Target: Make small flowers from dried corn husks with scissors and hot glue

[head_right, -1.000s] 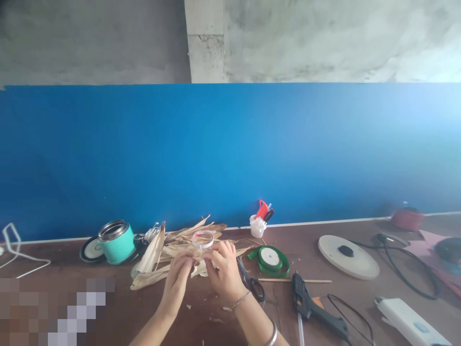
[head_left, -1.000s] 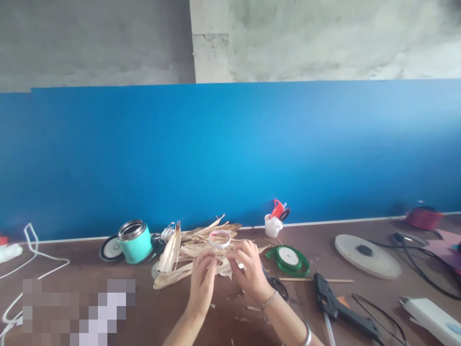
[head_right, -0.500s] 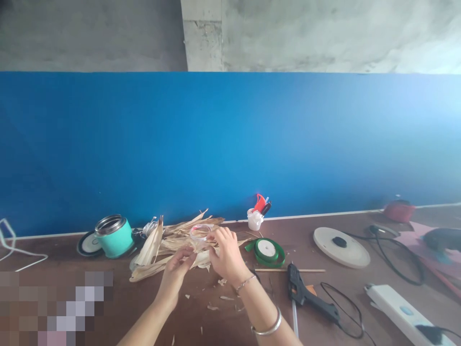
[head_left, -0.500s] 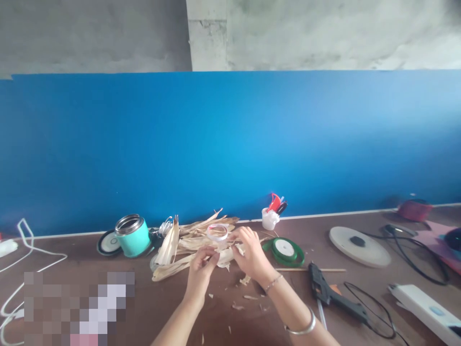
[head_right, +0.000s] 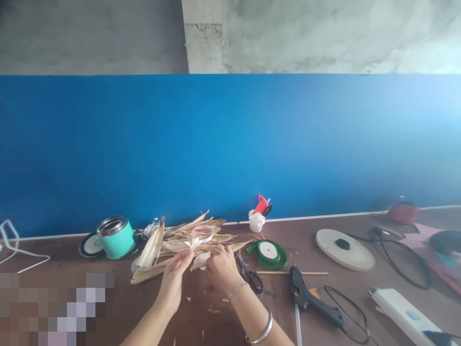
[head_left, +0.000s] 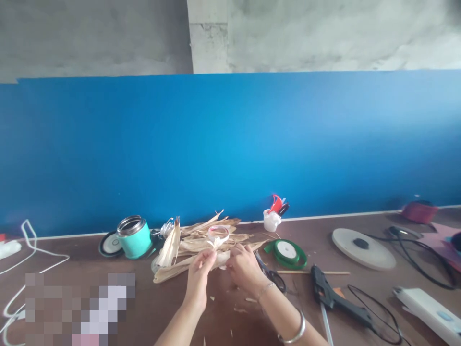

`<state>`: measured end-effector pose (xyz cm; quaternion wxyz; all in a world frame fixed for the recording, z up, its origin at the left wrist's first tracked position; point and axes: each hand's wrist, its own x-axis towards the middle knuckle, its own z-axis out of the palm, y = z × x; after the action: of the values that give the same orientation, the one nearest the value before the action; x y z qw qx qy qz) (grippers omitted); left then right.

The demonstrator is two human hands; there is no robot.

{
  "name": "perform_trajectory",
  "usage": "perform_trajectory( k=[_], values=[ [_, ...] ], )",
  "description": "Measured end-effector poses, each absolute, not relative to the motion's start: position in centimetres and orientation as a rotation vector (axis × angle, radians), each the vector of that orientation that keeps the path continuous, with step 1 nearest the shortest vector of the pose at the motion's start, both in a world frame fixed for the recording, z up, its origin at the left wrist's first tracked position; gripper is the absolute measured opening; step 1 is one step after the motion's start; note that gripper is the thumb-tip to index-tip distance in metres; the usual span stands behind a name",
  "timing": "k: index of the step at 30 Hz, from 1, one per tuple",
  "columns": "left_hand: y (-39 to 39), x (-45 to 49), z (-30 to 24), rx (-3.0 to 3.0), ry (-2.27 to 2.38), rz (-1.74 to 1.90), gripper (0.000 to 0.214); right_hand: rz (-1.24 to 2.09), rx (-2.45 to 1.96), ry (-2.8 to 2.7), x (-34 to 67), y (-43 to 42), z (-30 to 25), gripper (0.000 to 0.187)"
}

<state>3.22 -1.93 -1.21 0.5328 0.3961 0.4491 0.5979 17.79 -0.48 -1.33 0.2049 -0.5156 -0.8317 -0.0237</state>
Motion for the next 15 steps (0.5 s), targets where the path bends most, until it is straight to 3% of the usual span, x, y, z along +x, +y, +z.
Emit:
perform_trajectory(
  k=[6, 15],
  values=[
    [-1.92, 3.43, -1.19, 0.923, 0.985, 1.402, 0.026, -0.142, -1.414, -2.317, 17.49, -0.21, -2.27, 0.016],
    [-1.76, 3.4, -1.66, 0.844, 0.89, 1.389, 0.021, 0.148, -1.46, -2.222, 17.13, -0.83, -1.41, 0.013]
  ],
)
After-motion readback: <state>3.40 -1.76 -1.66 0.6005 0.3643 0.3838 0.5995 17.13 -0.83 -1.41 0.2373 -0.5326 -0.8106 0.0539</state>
